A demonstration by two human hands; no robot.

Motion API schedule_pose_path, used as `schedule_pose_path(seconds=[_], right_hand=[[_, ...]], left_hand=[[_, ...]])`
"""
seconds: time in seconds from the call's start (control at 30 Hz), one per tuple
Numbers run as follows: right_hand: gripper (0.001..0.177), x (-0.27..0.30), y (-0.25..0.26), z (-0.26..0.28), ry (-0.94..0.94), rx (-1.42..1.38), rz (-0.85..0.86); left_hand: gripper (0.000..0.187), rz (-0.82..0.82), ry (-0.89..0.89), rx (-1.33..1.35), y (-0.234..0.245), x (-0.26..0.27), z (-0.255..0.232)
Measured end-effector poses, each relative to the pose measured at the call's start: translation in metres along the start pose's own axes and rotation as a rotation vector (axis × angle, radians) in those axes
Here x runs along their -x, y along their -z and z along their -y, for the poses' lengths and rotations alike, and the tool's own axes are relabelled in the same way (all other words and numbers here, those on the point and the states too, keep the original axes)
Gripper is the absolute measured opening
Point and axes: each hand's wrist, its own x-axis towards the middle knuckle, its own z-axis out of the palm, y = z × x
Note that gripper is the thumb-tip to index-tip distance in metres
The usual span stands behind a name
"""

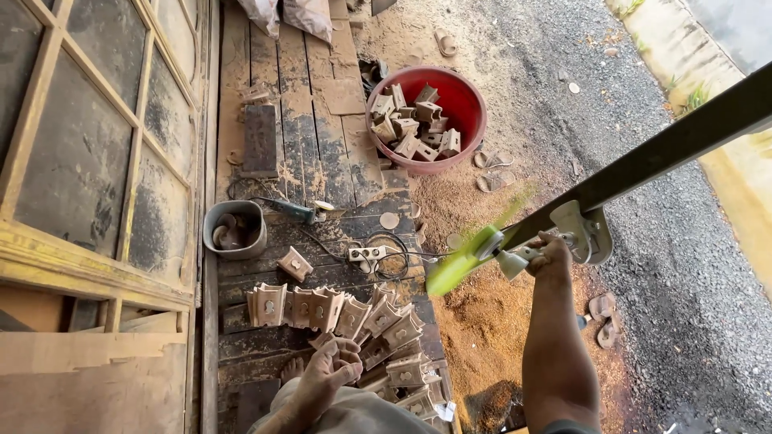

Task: Applying glue to wooden frames and attaching decorative pieces, then gathering and bagging small wooden components.

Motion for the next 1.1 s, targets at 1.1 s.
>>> schedule_pose_path(seconds=[1.1], right_hand=[[0.010,0.003,-0.011,0.005,-0.032,0.040,-0.065]], left_hand=[[0.030,-0.021,-0.044,-0.040,-0.007,-0.004,-0.005]])
